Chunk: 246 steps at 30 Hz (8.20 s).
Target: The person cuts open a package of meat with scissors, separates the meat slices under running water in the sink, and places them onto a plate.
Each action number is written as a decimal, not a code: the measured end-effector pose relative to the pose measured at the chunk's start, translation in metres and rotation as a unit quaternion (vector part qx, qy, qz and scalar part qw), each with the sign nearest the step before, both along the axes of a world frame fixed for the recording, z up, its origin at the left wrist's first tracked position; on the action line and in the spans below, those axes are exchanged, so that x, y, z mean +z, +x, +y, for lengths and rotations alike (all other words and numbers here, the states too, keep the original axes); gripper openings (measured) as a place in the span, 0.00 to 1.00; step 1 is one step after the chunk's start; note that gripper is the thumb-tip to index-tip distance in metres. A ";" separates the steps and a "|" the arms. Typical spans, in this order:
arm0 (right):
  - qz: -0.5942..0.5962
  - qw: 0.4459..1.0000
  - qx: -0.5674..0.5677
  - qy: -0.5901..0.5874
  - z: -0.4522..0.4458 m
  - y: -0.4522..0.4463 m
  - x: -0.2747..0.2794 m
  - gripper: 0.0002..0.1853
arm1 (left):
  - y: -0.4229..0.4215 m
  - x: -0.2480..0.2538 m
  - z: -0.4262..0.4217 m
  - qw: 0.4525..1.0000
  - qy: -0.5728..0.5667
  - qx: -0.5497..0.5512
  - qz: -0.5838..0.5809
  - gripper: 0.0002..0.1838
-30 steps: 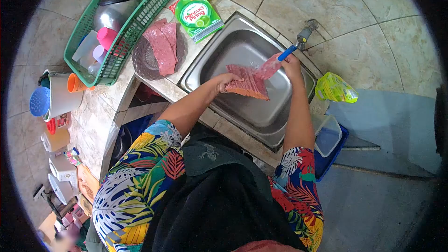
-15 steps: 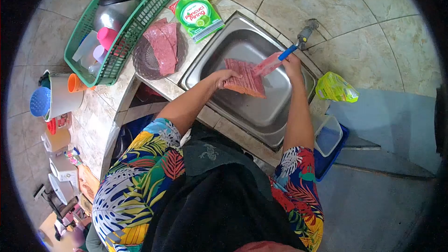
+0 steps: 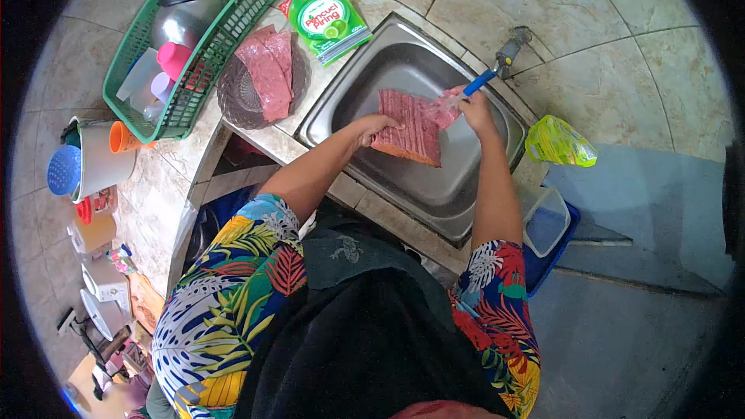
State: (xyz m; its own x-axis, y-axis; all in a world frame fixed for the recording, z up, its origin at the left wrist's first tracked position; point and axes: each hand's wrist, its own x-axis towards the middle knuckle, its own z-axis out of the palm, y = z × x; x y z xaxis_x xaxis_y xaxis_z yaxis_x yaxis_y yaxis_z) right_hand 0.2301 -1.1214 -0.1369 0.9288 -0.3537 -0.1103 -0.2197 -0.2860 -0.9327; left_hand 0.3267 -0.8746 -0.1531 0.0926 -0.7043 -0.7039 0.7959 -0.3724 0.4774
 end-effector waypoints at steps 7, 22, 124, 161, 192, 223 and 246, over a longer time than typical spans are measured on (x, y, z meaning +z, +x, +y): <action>0.027 0.994 -0.070 0.081 -0.006 -0.005 -0.017 0.11 | 0.003 0.008 0.006 0.999 -0.045 -0.012 -0.013 0.21; 0.153 0.871 -0.148 0.442 -0.013 -0.033 -0.068 0.10 | 0.004 0.041 0.022 0.996 -0.050 -0.031 -0.066 0.27; -0.151 0.976 0.126 -0.098 0.186 0.092 0.246 0.12 | -0.038 -0.061 0.029 0.992 0.034 0.118 -0.042 0.20; 0.048 0.990 -0.130 0.009 0.072 -0.052 0.036 0.16 | -0.016 0.022 -0.031 0.992 -0.019 0.009 0.121 0.48; -0.002 0.972 0.098 -0.216 0.050 -0.067 0.076 0.18 | -0.001 -0.001 -0.005 0.951 -0.171 0.212 0.145 0.26; -0.035 0.879 0.198 -0.432 0.035 -0.030 0.060 0.09 | 0.028 -0.046 -0.033 0.938 -0.122 0.196 0.259 0.17; 0.029 0.995 0.029 -0.090 0.000 -0.012 0.002 0.07 | 0.027 -0.029 -0.030 0.950 -0.086 0.197 0.226 0.19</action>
